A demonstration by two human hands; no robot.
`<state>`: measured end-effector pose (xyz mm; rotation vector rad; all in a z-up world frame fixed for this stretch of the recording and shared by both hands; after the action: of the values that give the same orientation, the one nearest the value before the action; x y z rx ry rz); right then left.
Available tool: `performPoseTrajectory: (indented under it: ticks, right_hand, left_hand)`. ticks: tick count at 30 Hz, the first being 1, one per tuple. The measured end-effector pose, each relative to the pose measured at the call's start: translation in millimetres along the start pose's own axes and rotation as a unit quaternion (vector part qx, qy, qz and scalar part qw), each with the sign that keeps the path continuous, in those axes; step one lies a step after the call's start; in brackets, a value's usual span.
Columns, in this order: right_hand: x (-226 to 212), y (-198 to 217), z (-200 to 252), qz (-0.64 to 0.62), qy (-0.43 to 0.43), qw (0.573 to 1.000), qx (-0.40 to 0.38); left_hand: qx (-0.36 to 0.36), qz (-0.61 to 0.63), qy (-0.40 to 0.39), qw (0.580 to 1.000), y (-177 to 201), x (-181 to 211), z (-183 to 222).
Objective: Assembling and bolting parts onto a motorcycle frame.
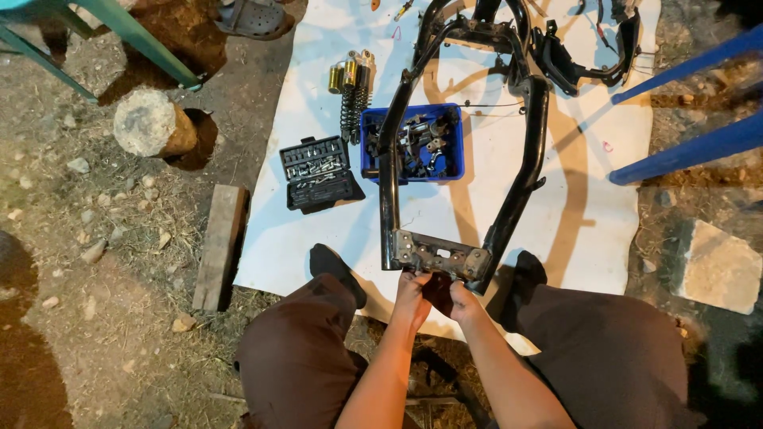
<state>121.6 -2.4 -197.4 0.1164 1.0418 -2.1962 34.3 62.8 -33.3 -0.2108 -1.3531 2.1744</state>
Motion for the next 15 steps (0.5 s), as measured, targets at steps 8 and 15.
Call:
performPoseTrajectory:
  ticks: [8,15]
  right_hand:
    - [-9.9,-25.7,10.7,-0.022,0.034,0.997,-0.07]
    - [-22.5,-51.1,24.3,-0.046,0.099,0.98,-0.165]
  left_hand:
    - [-0.005,0.008,0.021,1.0,-3.2,-3.2,0.6]
    - [-0.004,0.025,0.006,1.0,-24.3,3.9,9.6]
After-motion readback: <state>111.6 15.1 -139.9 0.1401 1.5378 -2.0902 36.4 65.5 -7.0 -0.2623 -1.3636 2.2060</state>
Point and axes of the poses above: each hand's wrist, its own z-axis away from the middle knuckle, its own y-axis out of the back of the hand, x = y × z, the point moved 8 cm from there along -z, towards the middle knuckle, and after that the axes turned 15 degrees about z, right-handed, at the moved point
